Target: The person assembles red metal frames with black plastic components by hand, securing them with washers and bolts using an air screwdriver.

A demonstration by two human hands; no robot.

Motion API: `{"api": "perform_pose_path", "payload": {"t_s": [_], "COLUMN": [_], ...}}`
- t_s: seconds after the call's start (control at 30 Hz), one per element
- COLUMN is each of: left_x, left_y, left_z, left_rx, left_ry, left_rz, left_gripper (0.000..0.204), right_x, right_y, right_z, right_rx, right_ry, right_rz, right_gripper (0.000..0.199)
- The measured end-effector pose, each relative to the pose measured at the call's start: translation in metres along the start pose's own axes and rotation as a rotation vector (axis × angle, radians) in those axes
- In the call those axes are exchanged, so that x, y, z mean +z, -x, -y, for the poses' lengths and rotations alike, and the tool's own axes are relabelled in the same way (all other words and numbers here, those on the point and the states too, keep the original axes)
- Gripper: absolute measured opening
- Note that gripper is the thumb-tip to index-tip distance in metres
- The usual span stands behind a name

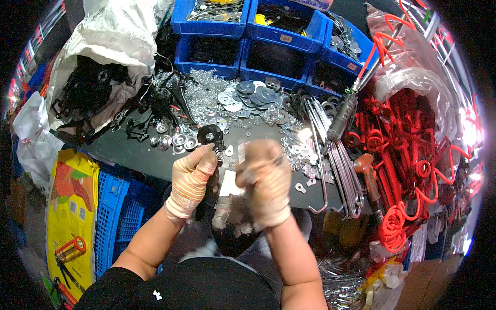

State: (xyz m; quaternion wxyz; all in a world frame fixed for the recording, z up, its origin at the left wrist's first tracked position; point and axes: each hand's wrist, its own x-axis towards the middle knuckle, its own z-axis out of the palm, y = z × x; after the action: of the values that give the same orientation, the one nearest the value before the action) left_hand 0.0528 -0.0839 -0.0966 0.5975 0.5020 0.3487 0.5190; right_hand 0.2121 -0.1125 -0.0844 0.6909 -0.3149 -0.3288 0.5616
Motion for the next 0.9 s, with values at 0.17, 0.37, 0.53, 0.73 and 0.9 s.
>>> {"api": "perform_pose_path", "payload": {"t_s": [0.17, 0.37, 0.53, 0.73, 0.9], "left_x": [0.011, 0.009, 0.011, 0.019, 0.011], "left_y": [0.008, 0.014, 0.020, 0.025, 0.012], "left_z": [-0.003, -0.004, -0.007, -0.011, -0.021], "left_rx": [0.079, 0.119, 0.193, -0.071, 0.358], "left_ry": [0.038, 0.008, -0.099, 0.027, -0.730], "left_rz": [0.024, 0.048, 0.087, 0.132, 0.285], "left_gripper": [0.033, 0.033, 0.029, 0.045, 0.063], "right_x": [0.052, 0.058, 0.053, 0.044, 0.011], "right_y": [0.032, 0.039, 0.039, 0.037, 0.010], "right_z": [0.024, 0.034, 0.044, -0.003, 0.014], "right_rx": [0.125, 0.219, 0.351, -0.252, 0.006], "right_ry": [0.258, 0.028, -0.054, 0.448, 0.465], "right_rz": [-0.018, -0.017, 0.091, -0.171, 0.018], "right_gripper": [0.063, 0.069, 0.065, 0.060, 0.054]}}
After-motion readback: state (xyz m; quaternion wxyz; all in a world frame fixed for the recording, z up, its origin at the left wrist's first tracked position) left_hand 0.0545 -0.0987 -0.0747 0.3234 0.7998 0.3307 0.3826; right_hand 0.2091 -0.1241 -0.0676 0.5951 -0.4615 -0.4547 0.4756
